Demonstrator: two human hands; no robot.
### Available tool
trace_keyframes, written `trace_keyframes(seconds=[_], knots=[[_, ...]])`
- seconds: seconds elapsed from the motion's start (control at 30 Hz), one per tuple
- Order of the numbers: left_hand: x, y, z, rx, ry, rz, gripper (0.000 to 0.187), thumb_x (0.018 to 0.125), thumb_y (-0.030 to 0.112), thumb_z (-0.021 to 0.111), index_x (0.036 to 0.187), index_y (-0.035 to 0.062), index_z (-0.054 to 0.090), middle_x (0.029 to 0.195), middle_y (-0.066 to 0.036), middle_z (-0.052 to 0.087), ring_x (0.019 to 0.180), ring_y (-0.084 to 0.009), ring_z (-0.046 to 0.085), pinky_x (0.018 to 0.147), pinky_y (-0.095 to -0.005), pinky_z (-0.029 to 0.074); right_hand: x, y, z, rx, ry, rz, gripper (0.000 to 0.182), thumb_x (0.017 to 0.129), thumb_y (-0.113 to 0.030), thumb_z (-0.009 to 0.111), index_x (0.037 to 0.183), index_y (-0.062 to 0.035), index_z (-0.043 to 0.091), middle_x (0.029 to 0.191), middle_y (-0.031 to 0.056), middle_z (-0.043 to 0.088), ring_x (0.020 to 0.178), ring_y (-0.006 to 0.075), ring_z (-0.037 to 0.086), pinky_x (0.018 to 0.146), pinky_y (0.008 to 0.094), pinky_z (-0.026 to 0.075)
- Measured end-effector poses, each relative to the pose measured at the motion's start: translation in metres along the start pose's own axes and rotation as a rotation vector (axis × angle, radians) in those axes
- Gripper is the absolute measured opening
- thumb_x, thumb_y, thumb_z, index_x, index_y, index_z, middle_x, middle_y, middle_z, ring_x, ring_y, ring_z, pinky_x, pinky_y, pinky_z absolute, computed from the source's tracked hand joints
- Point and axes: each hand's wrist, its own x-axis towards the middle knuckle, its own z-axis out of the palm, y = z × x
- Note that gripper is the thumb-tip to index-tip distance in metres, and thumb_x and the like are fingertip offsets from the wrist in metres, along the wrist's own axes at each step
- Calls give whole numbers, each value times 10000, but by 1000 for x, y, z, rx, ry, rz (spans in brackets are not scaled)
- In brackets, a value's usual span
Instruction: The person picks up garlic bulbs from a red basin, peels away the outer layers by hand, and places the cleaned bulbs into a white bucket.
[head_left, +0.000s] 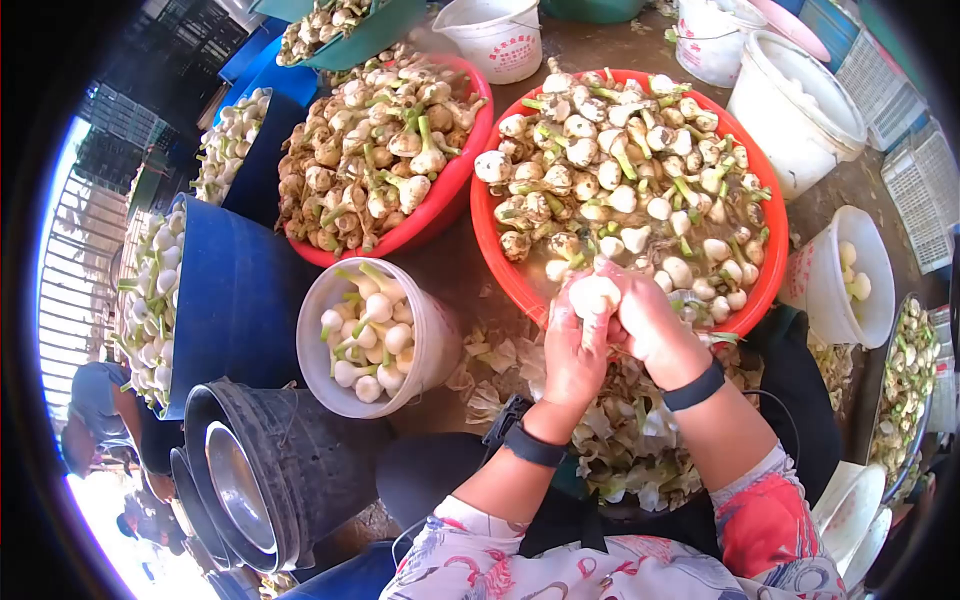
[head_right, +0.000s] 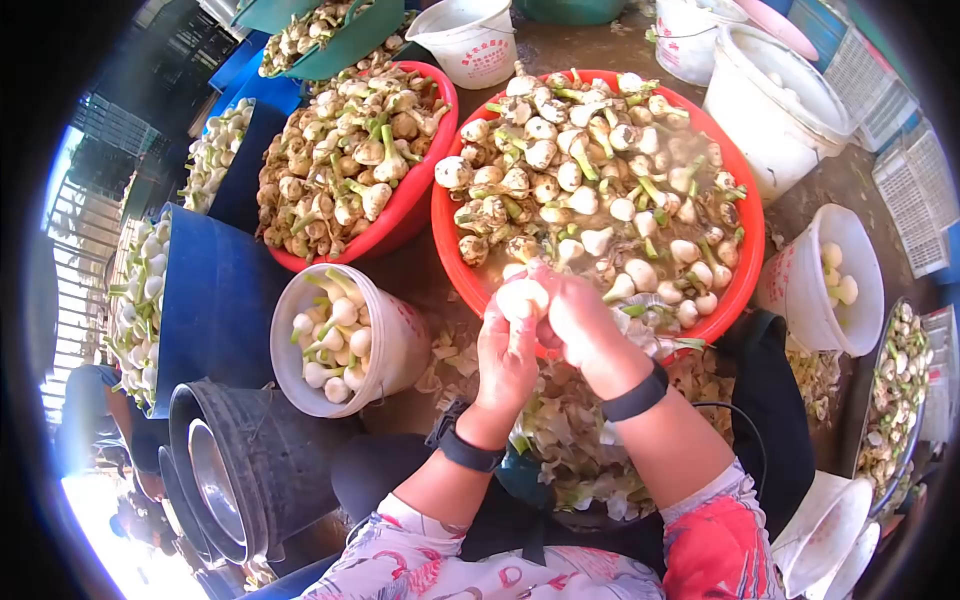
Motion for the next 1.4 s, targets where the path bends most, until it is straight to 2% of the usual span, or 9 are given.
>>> trace_keyframes(seconds=[0.17, 0.33, 0.67, 0.9, 1.03, 1.1, 1.13, 1.23, 1.4], knots=[[-18, 17, 7, 13, 141, 138, 275, 879, 181, 399, 1031, -28, 493, 1011, -109, 527, 949, -188, 490, 845, -286, 377, -34, 13, -8, -992, 194, -698, 334, 883, -275, 413, 803, -6, 594, 647, 107, 603, 557, 203, 585, 519, 318, 445], [-34, 51, 15, -294, 61, -11, 235, 871, 187, 349, 877, 9, 503, 758, -61, 515, 645, -104, 468, 603, -237, 395, -85, -11, -16, -882, 2, -782, 307, 861, -273, 434, 768, -23, 585, 618, 141, 576, 540, 262, 571, 511, 342, 425], [-45, 72, 11, -47, -516, -74, 280, 832, 201, 372, 811, -19, 544, 725, -54, 534, 643, -119, 489, 589, -235, 387, -125, -25, -59, -697, -523, -35, 343, 891, -246, 376, 691, -15, 532, 519, 15, 464, 460, 87, 444, 459, 228, 369], [-42, 47, 15, -107, -384, -136, 354, 825, 258, 333, 810, -24, 546, 784, -101, 540, 726, -173, 518, 679, -284, 418, -110, -12, -65, -473, -523, -61, 305, 834, -221, 421, 611, -31, 506, 518, 20, 463, 430, 99, 427, 436, 244, 353], [-21, 43, 11, -696, -300, -260, 358, 824, 346, 385, 762, 16, 511, 719, -88, 510, 723, -234, 489, 730, -352, 395, -97, 2, -77, -510, -517, -152, 354, 836, -262, 430, 594, -18, 515, 499, 64, 470, 417, 125, 435, 431, 268, 353], [-14, 48, 4, -553, -322, 16, 280, 813, 300, 421, 762, 40, 514, 695, -71, 493, 697, -219, 469, 719, -358, 382, -105, 4, -78, -1005, -385, -311, 325, 820, -248, 463, 608, -17, 549, 500, 100, 504, 432, 164, 470, 431, 299, 362], [-3, 46, -9, -927, -342, -172, 345, 830, 313, 365, 734, 25, 529, 760, -124, 530, 772, -247, 492, 747, -360, 389, -100, 14, -87, -1435, -375, -263, 337, 804, -292, 492, 598, -37, 570, 550, 122, 546, 463, 201, 512, 456, 322, 382], [0, 51, -13, -1017, -451, -241, 286, 818, 279, 436, 738, 21, 530, 838, -148, 537, 903, -265, 482, 791, -387, 396, -104, 16, -84, -1470, -180, -321, 461, 820, -409, 463, 614, -7, 555, 577, 200, 515, 516, 345, 511, 505, 408, 394], [-24, 42, 3, -863, -549, -316, 333, 848, 307, 404, 799, 8, 541, 1000, -191, 503, 979, -315, 478, 856, -419, 387, -112, -4, -55, -477, -251, -179, 328, 842, -304, 482, 711, -27, 597, 580, 63, 565, 561, 146, 551, 508, 295, 418]])
